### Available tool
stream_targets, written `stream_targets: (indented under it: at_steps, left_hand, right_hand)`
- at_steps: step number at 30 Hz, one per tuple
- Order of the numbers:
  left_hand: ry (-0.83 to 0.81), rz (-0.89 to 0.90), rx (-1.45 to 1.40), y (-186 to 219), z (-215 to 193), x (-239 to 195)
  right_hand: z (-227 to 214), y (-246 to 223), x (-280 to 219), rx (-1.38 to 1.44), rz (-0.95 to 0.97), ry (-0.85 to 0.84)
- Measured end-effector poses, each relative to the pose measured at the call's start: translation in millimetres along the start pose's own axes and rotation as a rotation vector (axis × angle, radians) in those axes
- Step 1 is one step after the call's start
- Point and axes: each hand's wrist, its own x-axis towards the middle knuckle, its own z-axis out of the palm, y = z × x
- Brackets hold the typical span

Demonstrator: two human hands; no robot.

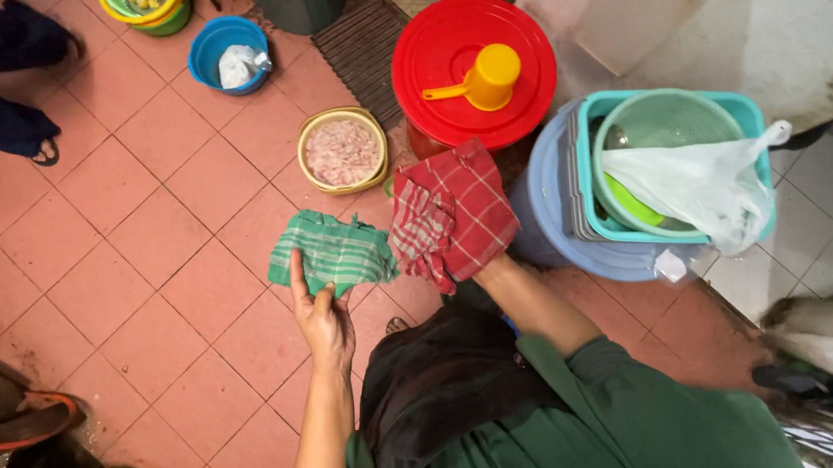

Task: The recorder is preparing a meal by transferring liquids between pots, adding ingredients, and chopping onions.

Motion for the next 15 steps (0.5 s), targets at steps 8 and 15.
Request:
stream_targets:
  at_steps: [8,15]
  left_hand:
    - [0.041,0.06,0.085,50.8,-34.3,104.0]
    - [0.079,0.143,0.253,96.1,-17.2,201.5]
  right_hand:
    - [-17.9,34.1,97.7,-0.049,-0.085,0.066]
    - [-28.9,1.0,234.8,0.052,0.263,0.033]
